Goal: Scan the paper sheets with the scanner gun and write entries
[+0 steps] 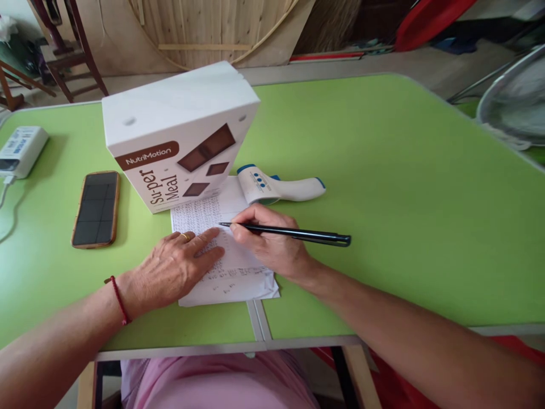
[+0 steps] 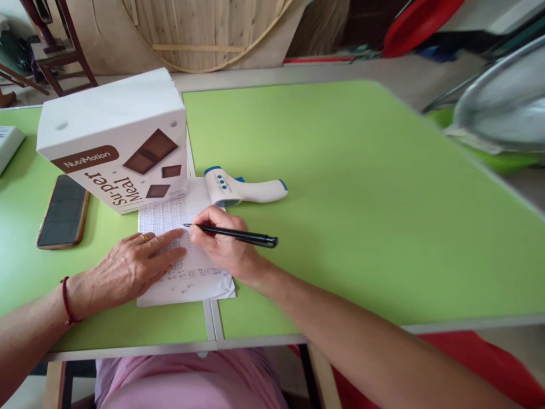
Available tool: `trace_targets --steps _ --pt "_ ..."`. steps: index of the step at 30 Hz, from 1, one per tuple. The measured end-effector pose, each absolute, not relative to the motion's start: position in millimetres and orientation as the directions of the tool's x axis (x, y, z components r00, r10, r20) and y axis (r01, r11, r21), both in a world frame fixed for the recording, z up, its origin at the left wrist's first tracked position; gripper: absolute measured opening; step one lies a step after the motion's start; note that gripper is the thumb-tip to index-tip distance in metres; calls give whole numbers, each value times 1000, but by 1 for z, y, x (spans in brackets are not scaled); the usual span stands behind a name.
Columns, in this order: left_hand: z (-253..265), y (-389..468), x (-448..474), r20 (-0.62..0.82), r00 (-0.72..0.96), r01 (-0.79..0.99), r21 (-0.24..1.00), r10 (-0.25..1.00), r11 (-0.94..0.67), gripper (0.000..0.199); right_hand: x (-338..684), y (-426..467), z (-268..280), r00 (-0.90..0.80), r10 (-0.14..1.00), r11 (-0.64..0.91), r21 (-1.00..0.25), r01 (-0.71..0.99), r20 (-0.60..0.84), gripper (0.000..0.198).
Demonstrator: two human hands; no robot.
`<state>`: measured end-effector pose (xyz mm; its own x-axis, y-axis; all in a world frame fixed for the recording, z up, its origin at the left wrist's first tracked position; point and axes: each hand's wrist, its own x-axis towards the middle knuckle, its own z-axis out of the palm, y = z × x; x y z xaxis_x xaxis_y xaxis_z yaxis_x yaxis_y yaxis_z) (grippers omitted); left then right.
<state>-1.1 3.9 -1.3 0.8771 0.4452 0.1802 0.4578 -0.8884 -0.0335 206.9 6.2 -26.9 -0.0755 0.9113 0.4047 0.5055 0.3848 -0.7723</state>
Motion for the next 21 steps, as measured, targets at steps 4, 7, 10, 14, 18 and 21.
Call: trace_targets --steps 4,7,10,14,18,21 --pt "-2 4 -2 184 878 455 -35 442 -890 26 206 6 -26 -65 910 383 -771 509 409 11" --pt "-2 4 -2 194 877 453 -32 440 -891 27 206 6 -25 -56 908 383 -768 513 415 11" --pt "-2 4 -2 197 876 454 -25 441 -891 26 206 6 -25 -53 913 371 -767 523 405 11" --pt "-1 5 -1 200 876 452 -20 440 -892 25 206 7 -24 -60 914 371 -768 522 401 11" --pt "-1 4 -2 191 877 453 -21 441 -891 26 205 6 -23 -55 919 361 -779 512 390 11" --pt "-1 4 -2 180 878 454 -18 444 -891 26 206 6 -23 -56 925 350 -789 505 375 11"
